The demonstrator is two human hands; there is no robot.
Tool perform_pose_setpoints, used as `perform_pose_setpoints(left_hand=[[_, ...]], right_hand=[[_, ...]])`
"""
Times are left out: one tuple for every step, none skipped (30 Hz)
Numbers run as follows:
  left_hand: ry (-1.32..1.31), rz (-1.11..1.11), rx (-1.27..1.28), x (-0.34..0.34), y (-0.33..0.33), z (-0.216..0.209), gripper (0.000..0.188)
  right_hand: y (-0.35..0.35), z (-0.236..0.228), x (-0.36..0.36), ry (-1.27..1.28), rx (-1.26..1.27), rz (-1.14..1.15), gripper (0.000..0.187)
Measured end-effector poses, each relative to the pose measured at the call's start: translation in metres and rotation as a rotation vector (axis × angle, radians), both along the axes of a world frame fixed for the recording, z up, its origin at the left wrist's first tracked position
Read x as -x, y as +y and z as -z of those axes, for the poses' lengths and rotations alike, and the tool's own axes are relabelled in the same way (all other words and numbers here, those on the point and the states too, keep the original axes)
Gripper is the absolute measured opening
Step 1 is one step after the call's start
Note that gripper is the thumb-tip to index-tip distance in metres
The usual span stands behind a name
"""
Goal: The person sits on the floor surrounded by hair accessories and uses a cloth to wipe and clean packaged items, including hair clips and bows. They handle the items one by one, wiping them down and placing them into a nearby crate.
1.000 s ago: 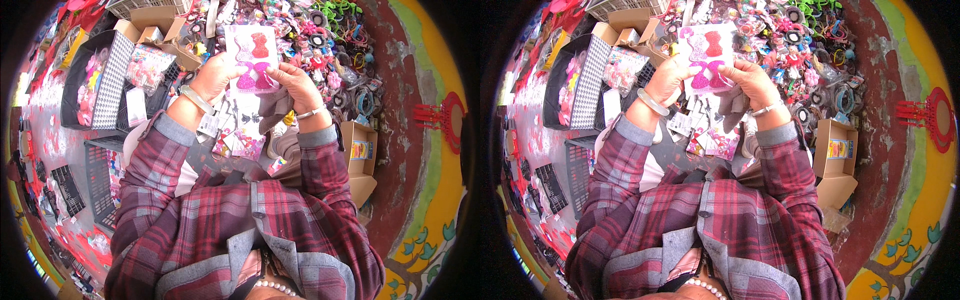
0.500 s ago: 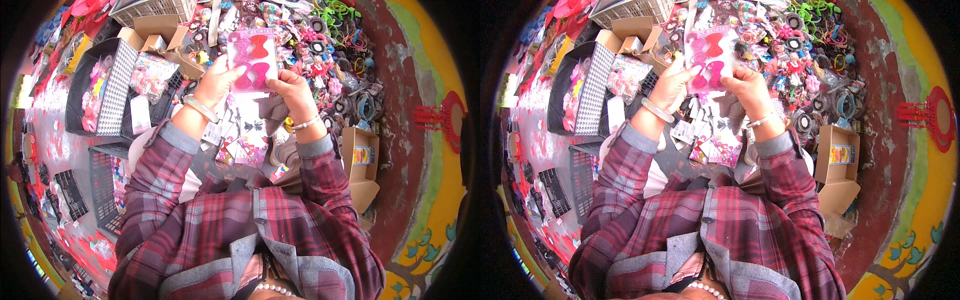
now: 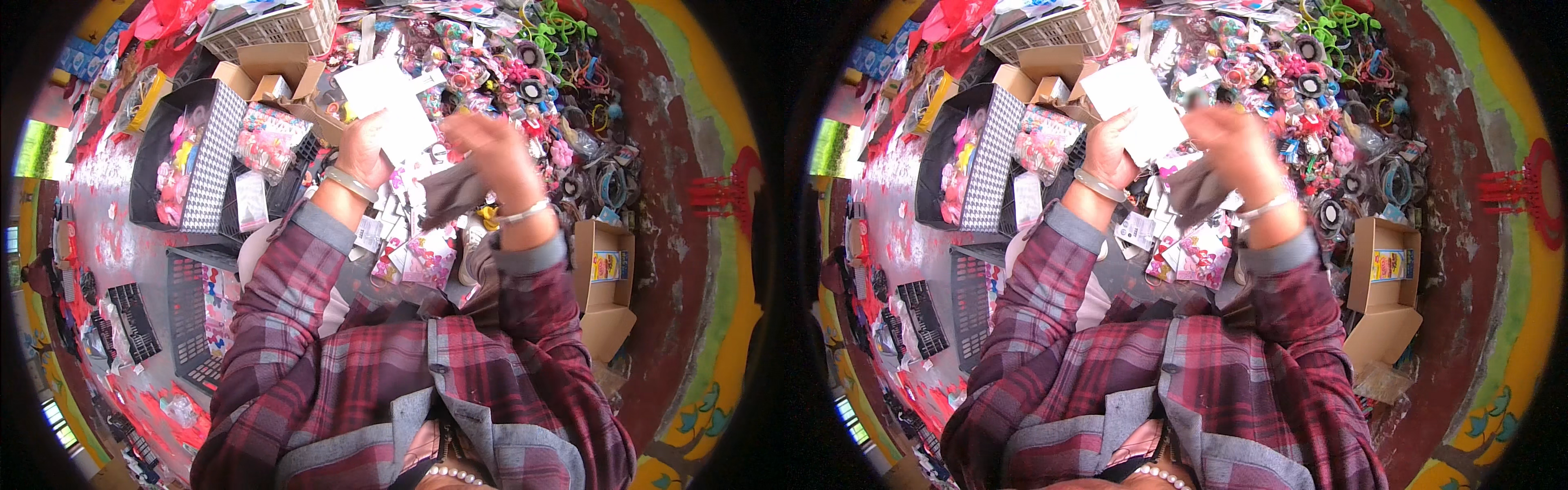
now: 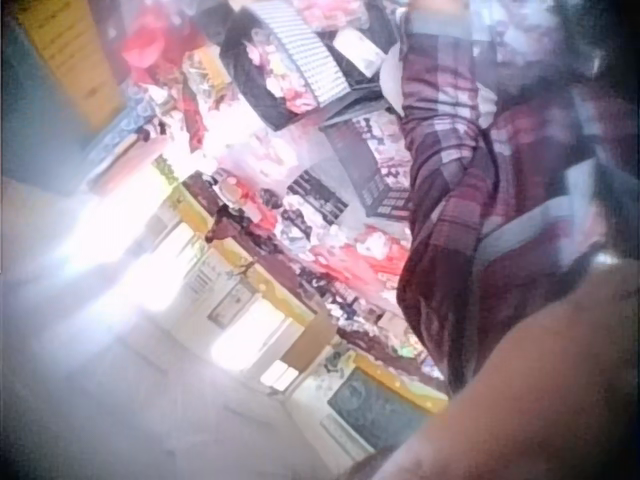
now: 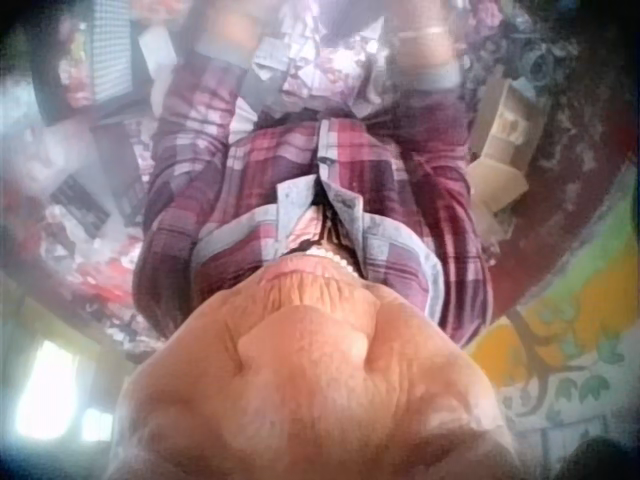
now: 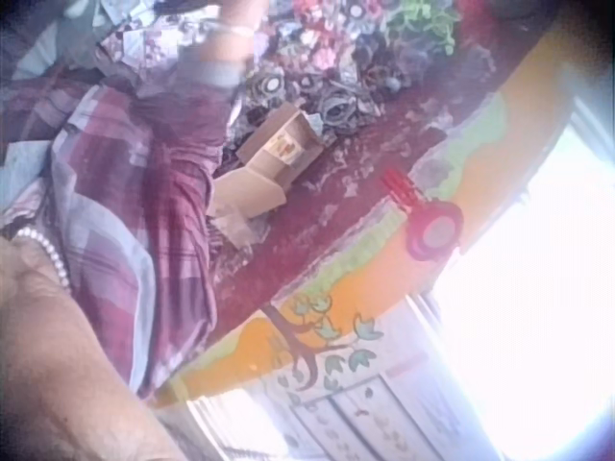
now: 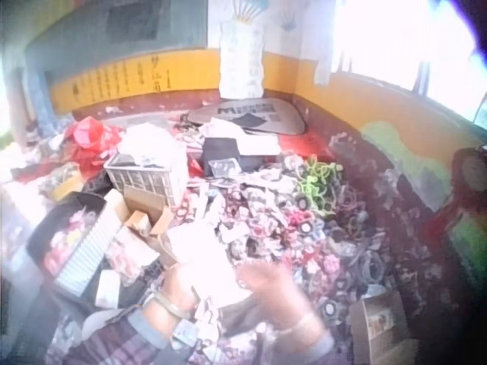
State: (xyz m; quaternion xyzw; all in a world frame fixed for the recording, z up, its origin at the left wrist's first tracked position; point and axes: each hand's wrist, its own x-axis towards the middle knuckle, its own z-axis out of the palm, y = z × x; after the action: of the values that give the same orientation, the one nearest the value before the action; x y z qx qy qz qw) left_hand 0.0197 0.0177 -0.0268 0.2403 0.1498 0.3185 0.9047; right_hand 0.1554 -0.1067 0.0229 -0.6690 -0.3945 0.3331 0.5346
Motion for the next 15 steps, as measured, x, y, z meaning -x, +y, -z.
perform_pose_setpoints(left_hand=[[0.013, 0.046, -0.007, 0.003, -0.002, -0.006, 0.033], [0.019, 0.102, -0.010, 0.004, -0.005, -0.011, 0.034], [0.028, 0.155, -0.012, 0.005, -0.006, -0.012, 0.034], [0.031, 0.224, 0.007, 0.006, -0.006, -0.006, 0.035], [0.056, 0.254, 0.013, 0.005, -0.010, -0.002, 0.035], [0.079, 0.288, 0.019, 0.003, -0.014, 0.000, 0.036], [0.104, 0.319, 0.022, 0.002, -0.019, 0.001, 0.036], [0.103, 0.347, 0.034, -0.002, -0.027, -0.001, 0.037], [0.065, 0.370, 0.058, 0.000, -0.032, -0.008, 0.037], [0.027, 0.394, 0.083, 0.001, -0.036, -0.015, 0.036], [-0.013, 0.408, 0.110, 0.003, -0.037, -0.019, 0.036], [-0.097, 0.338, 0.146, -0.001, -0.038, -0.016, 0.039], [-0.071, 0.221, 0.180, 0.001, -0.043, -0.027, 0.039], [-0.181, 0.232, 0.213, 0.003, -0.040, -0.023, 0.040], [-0.293, 0.241, 0.245, 0.005, -0.036, -0.017, 0.041]], right_hand=[[-0.009, -0.029, -0.011, 0.155, -0.109, 0.155, 0.024], [-0.020, -0.039, -0.026, 0.228, -0.350, 0.192, 0.022], [-0.024, -0.054, -0.031, 0.358, -0.479, 0.323, 0.024], [-0.031, -0.069, -0.026, 0.416, -0.611, 0.390, 0.028], [-0.031, -0.084, -0.013, 0.412, -0.718, 0.534, 0.037], [-0.031, -0.093, 0.003, 0.444, -0.766, 0.563, 0.040], [-0.028, -0.097, 0.017, 0.478, -0.817, 0.588, 0.043], [-0.025, -0.092, 0.023, 0.420, -0.803, 0.570, 0.044], [-0.020, -0.081, 0.027, 0.372, -0.790, 0.546, 0.046], [-0.010, -0.062, 0.029, 0.298, -0.812, 0.450, 0.036], [0.004, -0.042, 0.037, 0.187, -0.729, 0.415, 0.024], [0.019, -0.008, 0.027, -0.240, -0.754, 0.238, 0.016], [0.016, -0.003, 0.031, -0.467, -0.501, 0.149, 0.023], [0.013, 0.002, 0.037, -0.715, -0.286, 0.034, 0.032], [0.010, -0.007, 0.049, -1.065, -0.175, 0.042, 0.040]])
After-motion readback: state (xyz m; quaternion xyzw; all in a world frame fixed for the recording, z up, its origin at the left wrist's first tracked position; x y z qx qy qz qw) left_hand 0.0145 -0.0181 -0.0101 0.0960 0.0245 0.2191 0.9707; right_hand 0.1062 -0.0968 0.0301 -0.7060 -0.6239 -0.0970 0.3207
